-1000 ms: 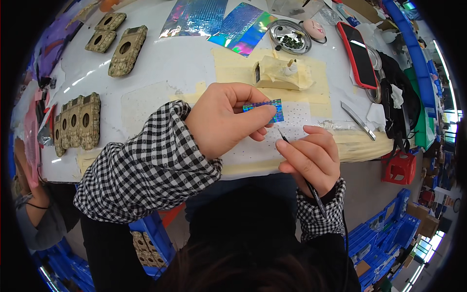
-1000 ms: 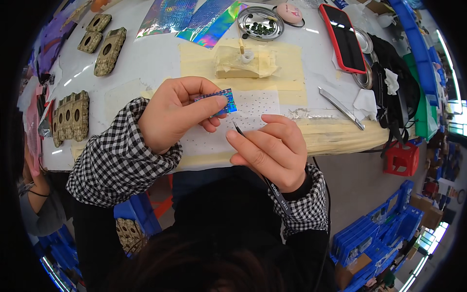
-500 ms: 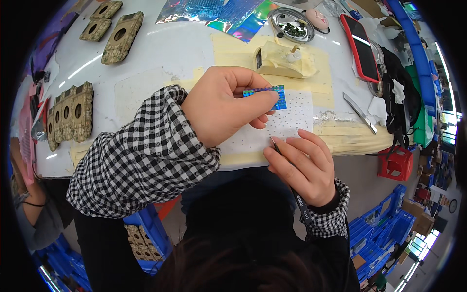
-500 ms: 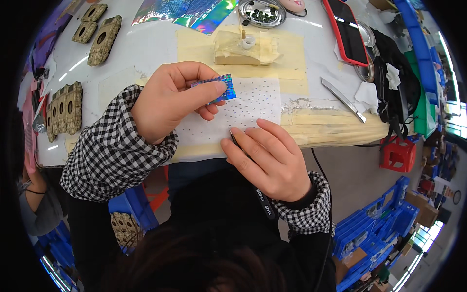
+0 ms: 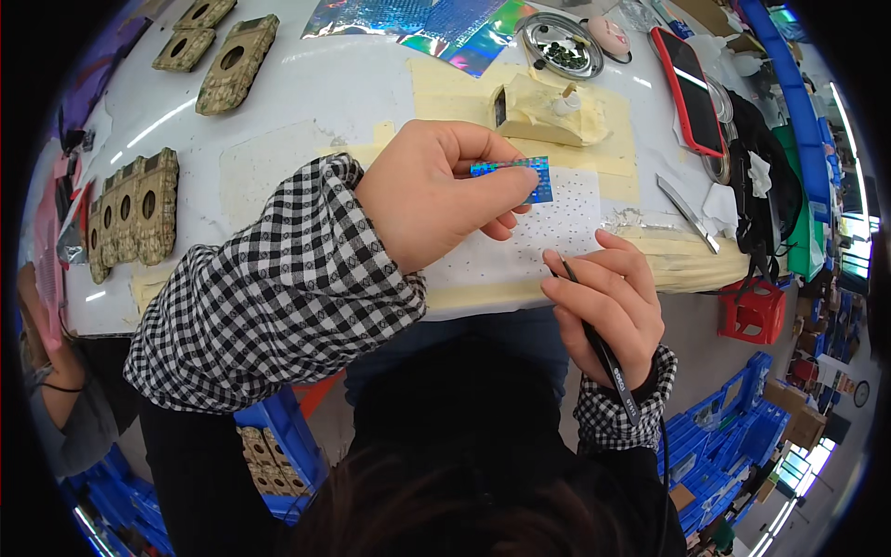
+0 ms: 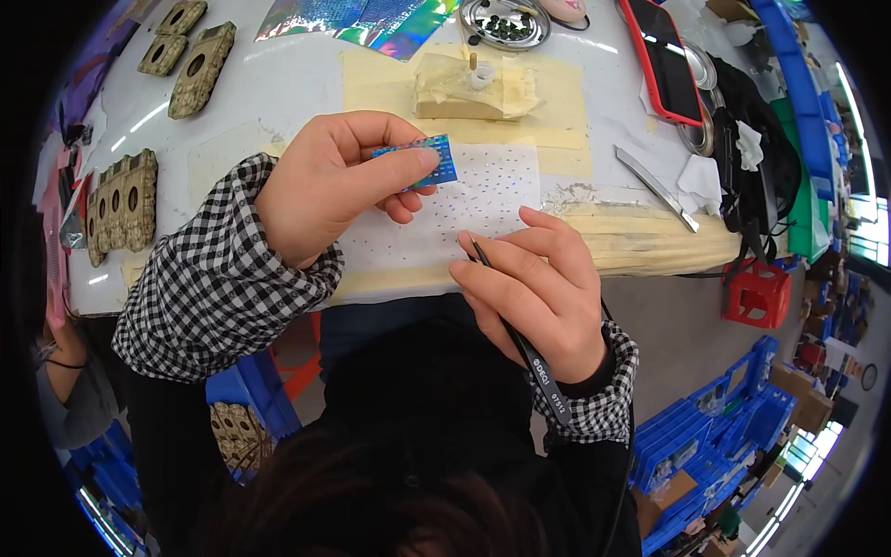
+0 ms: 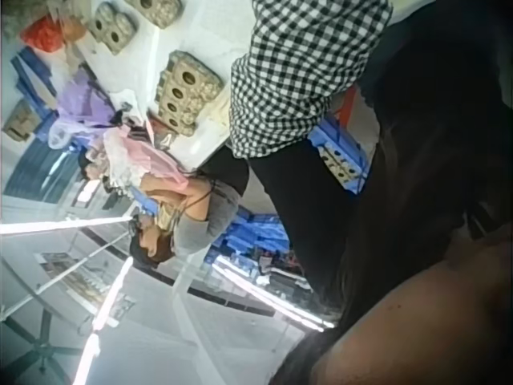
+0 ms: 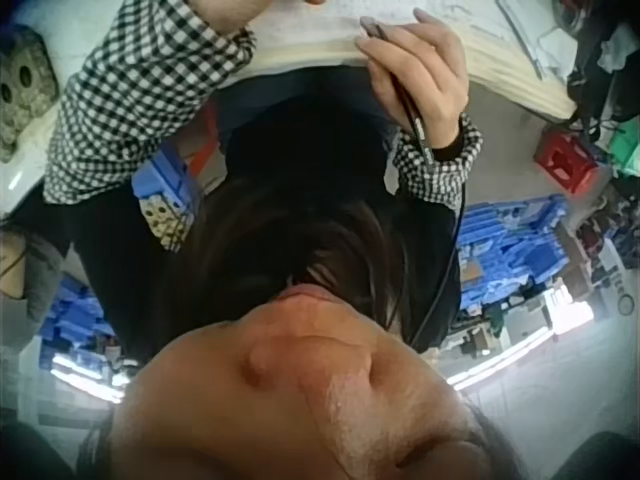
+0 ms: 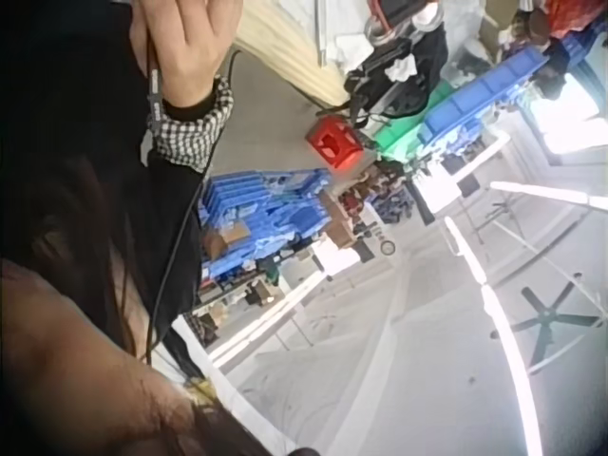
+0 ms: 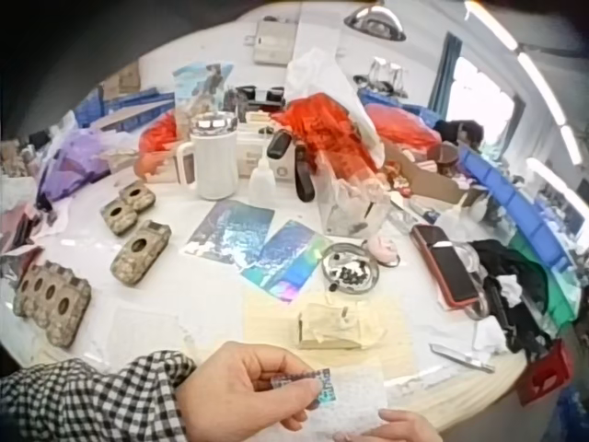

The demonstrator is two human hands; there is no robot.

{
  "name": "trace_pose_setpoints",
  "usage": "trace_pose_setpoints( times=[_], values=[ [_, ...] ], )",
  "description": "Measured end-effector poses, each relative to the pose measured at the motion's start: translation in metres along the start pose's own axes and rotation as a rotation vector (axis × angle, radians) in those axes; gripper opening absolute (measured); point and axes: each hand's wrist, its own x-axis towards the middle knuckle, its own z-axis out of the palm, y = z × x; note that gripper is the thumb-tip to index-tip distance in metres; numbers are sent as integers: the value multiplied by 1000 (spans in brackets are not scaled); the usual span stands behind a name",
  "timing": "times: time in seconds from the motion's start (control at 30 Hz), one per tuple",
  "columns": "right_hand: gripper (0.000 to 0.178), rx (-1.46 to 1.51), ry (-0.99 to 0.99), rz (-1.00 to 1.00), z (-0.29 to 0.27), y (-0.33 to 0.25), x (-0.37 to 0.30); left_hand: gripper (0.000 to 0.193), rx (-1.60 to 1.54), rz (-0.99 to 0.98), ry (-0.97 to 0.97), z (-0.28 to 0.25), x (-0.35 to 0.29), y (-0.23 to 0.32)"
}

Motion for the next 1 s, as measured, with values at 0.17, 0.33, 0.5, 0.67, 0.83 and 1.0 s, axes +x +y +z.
trace_pose_setpoints(
  times=[0.17,0.33,0.5,0.67,0.83,1.0],
  values=[
    [29,38,137,14,-2,1,4,24,-19,-38,-7,1,0,1],
    [29,73,191,16,2,8,12,23,-47,-41,-43,2,0,3],
    [27,135,216,32,16,16,17,24,-75,-45,-62,-1,0,0],
    [25,163,226,45,19,21,16,24,-87,-84,-53,0,-1,4],
    [22,179,240,54,20,21,15,23,-88,-93,-53,0,-1,4],
    [21,174,257,49,20,21,15,22,-91,-95,-47,1,-1,5]
  ],
)
